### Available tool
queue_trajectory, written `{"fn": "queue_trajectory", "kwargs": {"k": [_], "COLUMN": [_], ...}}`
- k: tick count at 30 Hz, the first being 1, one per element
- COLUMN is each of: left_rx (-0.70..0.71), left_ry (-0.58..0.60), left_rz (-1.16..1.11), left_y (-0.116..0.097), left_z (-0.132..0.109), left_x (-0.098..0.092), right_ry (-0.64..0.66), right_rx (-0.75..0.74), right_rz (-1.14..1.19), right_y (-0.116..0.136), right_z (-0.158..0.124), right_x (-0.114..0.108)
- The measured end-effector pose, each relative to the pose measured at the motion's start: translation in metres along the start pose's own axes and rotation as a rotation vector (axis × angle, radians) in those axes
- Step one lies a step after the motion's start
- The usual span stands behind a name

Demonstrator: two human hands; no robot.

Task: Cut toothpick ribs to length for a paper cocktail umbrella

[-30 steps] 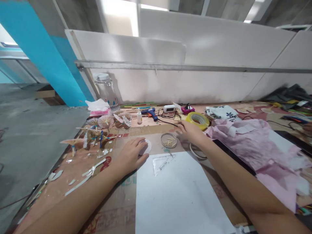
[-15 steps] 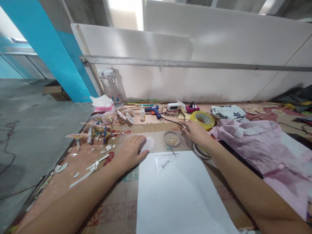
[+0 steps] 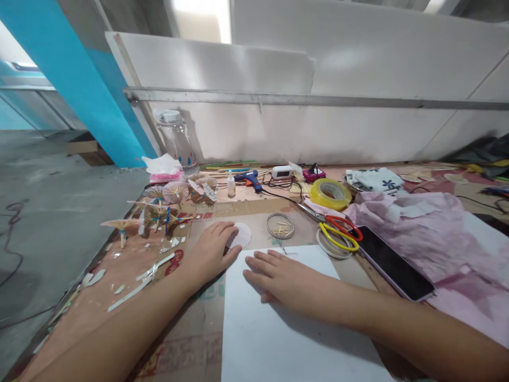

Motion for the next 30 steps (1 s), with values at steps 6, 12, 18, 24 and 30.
{"fn": "queue_trajectory", "kwargs": {"k": [6, 12, 18, 24, 30], "left_rx": [-0.002, 0.011, 0.066, 0.223, 0.102], "left_ry": [0.012, 0.002, -0.012, 0.084, 0.044], "left_rz": [0.028, 0.051, 0.047, 0.005, -0.07], "left_y": [-0.002, -0.002, -0.011, -0.023, -0.01], "left_z": [0.0, -0.001, -0.015, -0.013, -0.008], "left_x": [0.001, 0.003, 0.007, -0.001, -0.008], "right_ry": [0.003, 0.026, -0.056, -0.22, -0.356], "right_rx": [0.242, 0.531, 0.655, 0.633, 0.538], "right_rz": [-0.126, -0.415, -0.468, -0.381, -0.348], "right_y": [-0.017, -0.056, -0.087, -0.088, -0.084], "right_z": [-0.038, -0.061, -0.066, -0.064, -0.062], "right_x": [0.002, -0.004, -0.003, -0.007, -0.007]}}
Point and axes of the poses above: each hand's wrist, its own z-axis towards the middle knuckle, its own x-axis out of the palm, y = z × x, the point moved 2 cm from there along z, towards the middle knuckle, and after that the axes turned 2 degrees about y, right-handed, at the moved point
